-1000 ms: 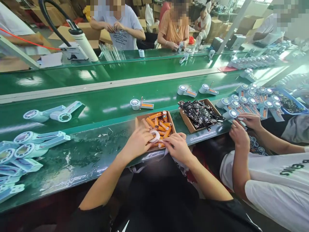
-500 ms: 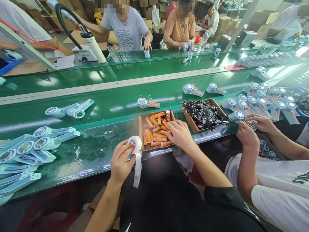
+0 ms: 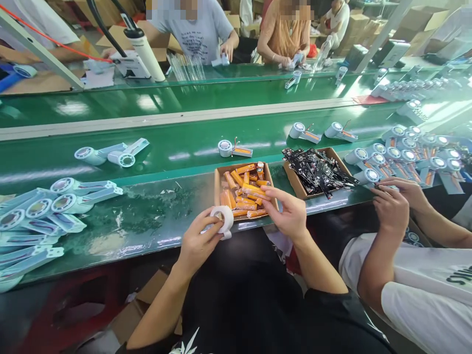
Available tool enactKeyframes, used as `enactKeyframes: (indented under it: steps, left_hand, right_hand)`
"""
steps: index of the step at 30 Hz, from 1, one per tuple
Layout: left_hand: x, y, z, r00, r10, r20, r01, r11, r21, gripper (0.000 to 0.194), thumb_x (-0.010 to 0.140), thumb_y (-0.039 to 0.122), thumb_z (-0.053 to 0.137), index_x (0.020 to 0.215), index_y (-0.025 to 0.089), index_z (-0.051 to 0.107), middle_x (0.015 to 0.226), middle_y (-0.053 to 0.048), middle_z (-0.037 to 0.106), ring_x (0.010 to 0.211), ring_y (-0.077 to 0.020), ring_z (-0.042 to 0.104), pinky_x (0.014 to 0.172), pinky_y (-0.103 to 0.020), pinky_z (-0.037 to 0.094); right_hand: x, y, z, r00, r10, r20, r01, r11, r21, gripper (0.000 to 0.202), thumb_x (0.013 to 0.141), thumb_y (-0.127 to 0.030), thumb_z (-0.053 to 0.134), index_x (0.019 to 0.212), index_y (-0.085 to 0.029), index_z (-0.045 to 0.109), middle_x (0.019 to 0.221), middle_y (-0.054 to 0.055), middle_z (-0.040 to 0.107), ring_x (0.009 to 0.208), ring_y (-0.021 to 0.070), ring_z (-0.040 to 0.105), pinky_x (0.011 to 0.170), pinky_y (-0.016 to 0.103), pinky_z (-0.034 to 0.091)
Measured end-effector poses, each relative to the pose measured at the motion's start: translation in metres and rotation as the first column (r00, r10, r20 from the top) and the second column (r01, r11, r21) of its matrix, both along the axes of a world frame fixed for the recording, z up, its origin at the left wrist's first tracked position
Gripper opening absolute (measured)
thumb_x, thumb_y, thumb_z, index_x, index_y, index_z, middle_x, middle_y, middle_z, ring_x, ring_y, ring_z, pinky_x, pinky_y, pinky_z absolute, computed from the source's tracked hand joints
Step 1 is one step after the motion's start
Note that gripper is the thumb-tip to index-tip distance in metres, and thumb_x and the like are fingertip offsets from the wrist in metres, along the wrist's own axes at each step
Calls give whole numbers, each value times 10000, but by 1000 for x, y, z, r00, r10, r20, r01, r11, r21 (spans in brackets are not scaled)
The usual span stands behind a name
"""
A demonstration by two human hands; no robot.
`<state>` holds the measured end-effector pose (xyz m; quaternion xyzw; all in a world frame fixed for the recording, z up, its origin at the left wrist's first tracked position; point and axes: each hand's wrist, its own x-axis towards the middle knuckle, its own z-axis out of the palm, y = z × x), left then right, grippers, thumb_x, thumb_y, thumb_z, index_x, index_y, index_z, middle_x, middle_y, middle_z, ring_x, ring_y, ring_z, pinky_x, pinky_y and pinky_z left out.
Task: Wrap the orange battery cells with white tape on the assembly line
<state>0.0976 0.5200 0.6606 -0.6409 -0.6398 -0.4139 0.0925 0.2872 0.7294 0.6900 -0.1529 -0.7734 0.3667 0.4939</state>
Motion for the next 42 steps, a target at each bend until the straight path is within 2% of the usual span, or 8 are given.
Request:
enactKeyframes:
  steps: [6,17,23,28,30,33,37,42]
  left_hand:
    - [11,7,9,987,-137,-85,139,990,21,370,894,22,714,1225,183,687,1016,-69,718,1306,-299,612,1023,-438,605]
    - [9,2,9,985,-112,-131,110,994,-21,356,921,58,709,1247,200,690,1019,-51,729,1329,-304,601,1023,-425,600]
    - [4,0,12,980,-87,-180,79,996,-52,335,950,81,679,1256,216,700,1060,-42,754,1361,-285,593,1064,-400,583]
    - [-1,3,22,943,-125,-307,111,992,-64,291,956,102,675,1225,209,715,1117,-43,763,1330,-280,626,1040,-359,597]
    - [-2,5,26,928,-158,-337,133,986,-96,288,969,100,647,1226,213,714,1136,-52,756,1336,-278,622,1041,-362,599]
    - [0,9,30,921,-230,-315,168,963,-213,296,978,177,653,1271,196,697,1161,-93,734,1373,-322,582,1047,-423,603]
    - [12,17,18,961,-156,-228,94,961,-262,437,921,377,756,1295,162,691,1225,-163,691,1414,-416,512,1088,-537,569]
    - [19,23,-3,966,-21,-257,-11,993,-121,346,943,92,673,1267,212,705,1133,-105,724,1391,-343,553,1083,-457,564]
  right_hand:
    - [-7,-21,-1,999,-7,-53,28,915,402,447,840,13,725,1179,-278,719,1108,46,817,1088,267,777,882,461,709]
    - [10,-45,-24,982,182,48,-177,810,559,297,896,-48,674,1126,-220,749,1135,63,813,1264,279,697,965,437,691]
    - [1,-70,-38,969,187,-163,-211,967,-142,388,909,-198,727,1285,-264,661,1200,105,782,1189,264,727,975,461,652]
    - [-2,-41,-15,827,563,21,-388,596,-703,523,866,-375,812,1337,-198,667,1175,115,790,1014,243,788,902,386,665]
    - [-1,-29,-3,736,669,105,-381,537,-753,554,867,-365,805,1375,-196,663,1130,77,802,1005,240,787,927,398,654]
    - [-1,-20,7,692,658,297,-320,649,-690,587,882,-324,778,1443,-227,632,973,-3,808,938,215,783,913,368,650]
    - [-1,-21,7,721,536,440,-270,801,-534,669,903,-259,744,1538,-266,535,775,-62,741,746,159,746,768,287,648]
    - [-1,-23,4,845,462,271,-235,774,-587,673,888,-323,778,1514,-249,543,975,0,796,832,172,780,800,309,663]
